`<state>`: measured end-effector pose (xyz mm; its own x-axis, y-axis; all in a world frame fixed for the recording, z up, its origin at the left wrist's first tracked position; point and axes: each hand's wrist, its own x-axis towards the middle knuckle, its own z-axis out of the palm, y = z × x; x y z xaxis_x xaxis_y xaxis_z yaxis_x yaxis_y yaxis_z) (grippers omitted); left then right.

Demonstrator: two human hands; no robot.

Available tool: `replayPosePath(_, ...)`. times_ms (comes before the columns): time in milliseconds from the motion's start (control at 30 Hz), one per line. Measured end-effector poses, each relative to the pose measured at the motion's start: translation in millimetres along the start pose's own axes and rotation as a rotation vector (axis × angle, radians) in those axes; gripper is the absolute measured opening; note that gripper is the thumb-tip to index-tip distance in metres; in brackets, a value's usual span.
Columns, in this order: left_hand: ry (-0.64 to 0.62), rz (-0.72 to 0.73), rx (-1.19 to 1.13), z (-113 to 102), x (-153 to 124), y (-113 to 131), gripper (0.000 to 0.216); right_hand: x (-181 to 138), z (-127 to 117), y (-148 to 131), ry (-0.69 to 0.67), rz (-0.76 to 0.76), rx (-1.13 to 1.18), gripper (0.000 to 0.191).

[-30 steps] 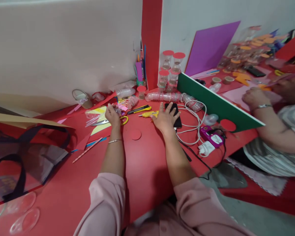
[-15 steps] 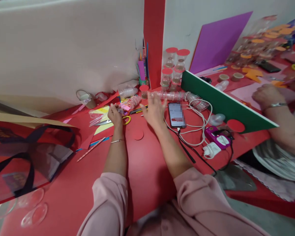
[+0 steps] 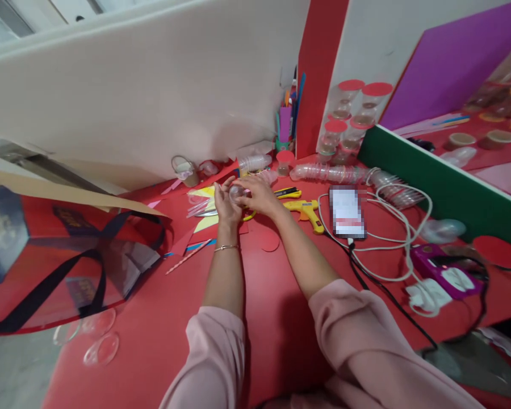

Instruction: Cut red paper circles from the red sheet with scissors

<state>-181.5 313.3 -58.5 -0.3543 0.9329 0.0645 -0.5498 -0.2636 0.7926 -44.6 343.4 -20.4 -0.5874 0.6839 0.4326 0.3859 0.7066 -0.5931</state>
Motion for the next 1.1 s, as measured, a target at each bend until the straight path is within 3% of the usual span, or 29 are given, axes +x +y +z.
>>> replayPosePath(167, -0.028, -0.08, -0.036, 7, -5, 1, 0.047, -2, -3, -8, 0.063, 0.083, -0.108, 0.043)
replayPosePath(300, -0.111, -0.185, -0.09, 10, -10, 2, 0.026, -2, -12, -7, 0.093, 0.158, -0.108, 0.052)
replayPosePath(500, -0.061, -0.269, -0.126, 7, -7, 1, 0.043, -2, -22, 0, 0.156, 0.188, -0.059, 0.043)
replayPosePath(833, 0.039, -0.263, -0.135, 5, -3, -1, 0.059, -2, -26, -12, 0.087, 0.123, -0.058, 0.045)
replayPosePath(1033, -0.151, -0.272, -0.173, 8, -13, 4, 0.046, -4, -22, -6, 0.077, 0.158, -0.072, 0.034)
replayPosePath(1100, -0.154, -0.311, -0.168, 11, -14, 3, 0.044, -4, -23, -3, 0.07, 0.219, -0.091, 0.033)
